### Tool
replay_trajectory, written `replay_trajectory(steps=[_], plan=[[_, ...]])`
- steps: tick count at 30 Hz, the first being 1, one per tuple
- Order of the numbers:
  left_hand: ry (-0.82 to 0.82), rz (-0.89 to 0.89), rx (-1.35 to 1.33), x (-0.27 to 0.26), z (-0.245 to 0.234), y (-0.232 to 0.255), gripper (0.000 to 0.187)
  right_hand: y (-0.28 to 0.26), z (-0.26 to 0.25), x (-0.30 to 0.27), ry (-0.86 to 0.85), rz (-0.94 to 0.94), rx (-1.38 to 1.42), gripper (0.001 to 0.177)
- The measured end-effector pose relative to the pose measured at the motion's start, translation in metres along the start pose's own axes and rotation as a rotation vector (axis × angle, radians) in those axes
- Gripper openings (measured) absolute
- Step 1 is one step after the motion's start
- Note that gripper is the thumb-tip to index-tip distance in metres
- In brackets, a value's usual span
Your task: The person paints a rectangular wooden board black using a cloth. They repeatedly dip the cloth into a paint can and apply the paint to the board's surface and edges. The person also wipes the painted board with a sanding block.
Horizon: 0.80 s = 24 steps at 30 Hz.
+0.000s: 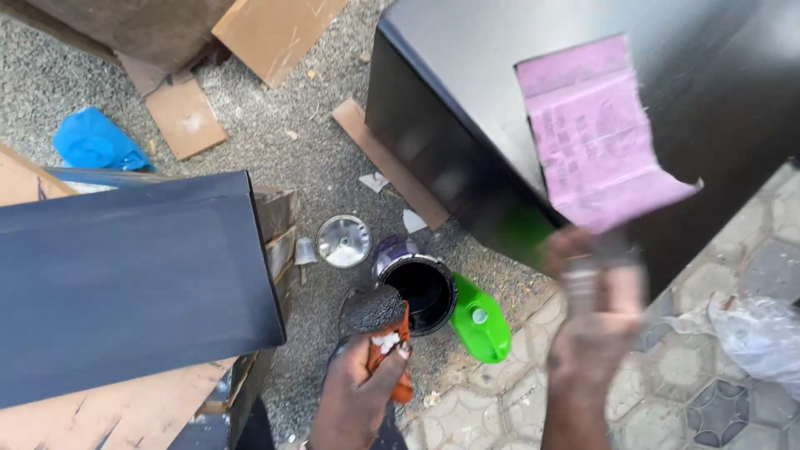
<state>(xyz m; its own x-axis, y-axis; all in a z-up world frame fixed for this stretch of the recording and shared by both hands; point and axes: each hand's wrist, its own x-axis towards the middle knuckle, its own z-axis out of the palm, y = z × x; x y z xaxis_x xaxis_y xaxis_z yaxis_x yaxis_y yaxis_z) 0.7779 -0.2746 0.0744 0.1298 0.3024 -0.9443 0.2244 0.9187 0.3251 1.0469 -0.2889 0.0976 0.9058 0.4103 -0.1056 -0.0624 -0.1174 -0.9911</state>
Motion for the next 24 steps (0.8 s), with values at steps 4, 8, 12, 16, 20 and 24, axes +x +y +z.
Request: replay_trajectory(steps=[4, 8, 12, 16, 20, 24], plan=[[-0.109, 0.058, 0.312, 0.027, 0.004, -0.046, 0.042, 0.104, -0.050, -0.090, -0.654, 0.831, -0.738, 0.031], [-0.294, 0.233, 0.850, 0.053, -0.014, -0.076, 0.068, 0.240, -0.122, -0.168, -0.337, 1.273, 0.160, 0.042], [-0.369, 0.325, 0.986, 0.077, -0.028, -0.109, 0.063, 0.215, -0.095, -0.159, -0.501, 1.300, 0.232, 0.057], [-0.382, 0.218, 0.994, 0.079, -0.029, -0.105, 0.050, 0.211, -0.074, -0.161, -0.498, 1.185, 0.004, 0.044], [-0.269, 0.316, 0.803, 0.091, -0.041, -0.119, 0.035, 0.244, -0.073, -0.163, -0.409, 0.948, -0.190, 0.021], [-0.241, 0.139, 0.613, 0.111, -0.051, -0.123, 0.034, 0.237, -0.027, -0.160, -0.231, 0.900, -0.400, 0.038]])
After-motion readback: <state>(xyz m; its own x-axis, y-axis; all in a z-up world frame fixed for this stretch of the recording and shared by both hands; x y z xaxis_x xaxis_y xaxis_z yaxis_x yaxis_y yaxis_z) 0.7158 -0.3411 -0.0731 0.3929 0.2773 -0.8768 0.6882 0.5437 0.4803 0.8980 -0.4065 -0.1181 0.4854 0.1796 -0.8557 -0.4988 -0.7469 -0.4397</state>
